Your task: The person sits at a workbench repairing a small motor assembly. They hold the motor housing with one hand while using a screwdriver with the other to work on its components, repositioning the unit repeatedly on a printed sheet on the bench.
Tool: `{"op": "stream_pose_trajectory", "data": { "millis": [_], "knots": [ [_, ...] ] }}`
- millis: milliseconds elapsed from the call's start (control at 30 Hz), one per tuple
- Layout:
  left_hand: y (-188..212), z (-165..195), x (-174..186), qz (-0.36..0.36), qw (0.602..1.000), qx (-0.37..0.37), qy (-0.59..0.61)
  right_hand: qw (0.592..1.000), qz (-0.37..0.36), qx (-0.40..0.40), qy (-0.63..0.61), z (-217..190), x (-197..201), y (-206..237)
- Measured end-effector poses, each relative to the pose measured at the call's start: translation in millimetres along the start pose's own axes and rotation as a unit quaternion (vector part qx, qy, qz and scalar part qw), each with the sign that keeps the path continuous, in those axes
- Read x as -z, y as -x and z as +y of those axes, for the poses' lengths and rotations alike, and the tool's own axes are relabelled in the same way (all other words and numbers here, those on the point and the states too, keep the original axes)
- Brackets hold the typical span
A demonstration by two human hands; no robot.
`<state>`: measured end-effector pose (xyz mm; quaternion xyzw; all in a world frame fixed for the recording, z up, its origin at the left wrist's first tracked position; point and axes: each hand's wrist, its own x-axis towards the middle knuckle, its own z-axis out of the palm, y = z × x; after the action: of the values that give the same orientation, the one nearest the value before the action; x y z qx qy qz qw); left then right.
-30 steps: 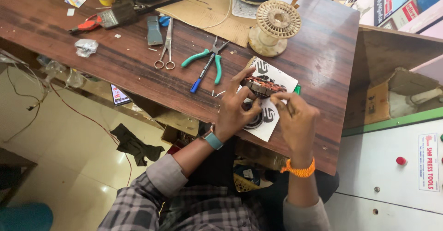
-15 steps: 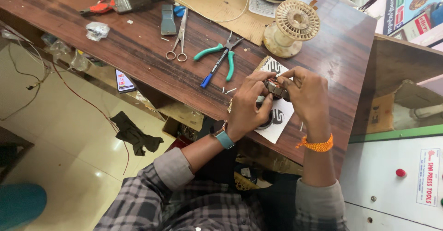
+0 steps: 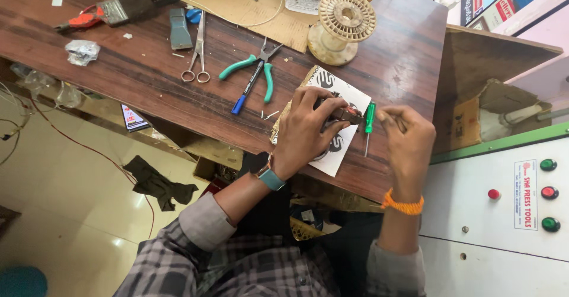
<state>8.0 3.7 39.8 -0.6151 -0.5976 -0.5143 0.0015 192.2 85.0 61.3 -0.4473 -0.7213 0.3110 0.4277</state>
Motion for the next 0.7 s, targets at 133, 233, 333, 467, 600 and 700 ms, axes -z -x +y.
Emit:
{"op": "stream_pose_trajectory", "data": {
  "millis": [133, 233, 333, 467, 600, 700],
  "knots": [
    [0.1, 3.5, -2.0, 0.0, 1.0, 0.011, 0.002, 0.997, -0.009, -0.077, 0.005, -8.1, 7.4, 29.0],
    [1.0, 1.1, -4.1, 0.005, 1.0, 0.011, 0.001, 0.998, -0.023, -0.019, 0.049, -9.4, -2.2, 44.9],
    [0.5, -6.2, -5.5, -0.007, 1.0, -0.005, -0.012, 0.991, -0.028, 0.023, 0.127, -5.6, -23.0, 55.3],
    [-1.2, -19.5, -4.0, -0.01, 0.99, -0.137, -0.018, 0.992, -0.038, 0.104, 0.063, 3.2, -45.1, 64.9],
    [7.4, -37.2, 7.7, -0.022, 0.968, -0.246, -0.045, 0.982, -0.039, 0.182, 0.024, 10.8, -57.4, 76.6],
    [10.4, -46.6, 5.9, -0.018, 0.971, -0.238, -0.018, 0.985, -0.039, 0.163, 0.038, 14.0, -54.2, 78.7]
  ]
}}
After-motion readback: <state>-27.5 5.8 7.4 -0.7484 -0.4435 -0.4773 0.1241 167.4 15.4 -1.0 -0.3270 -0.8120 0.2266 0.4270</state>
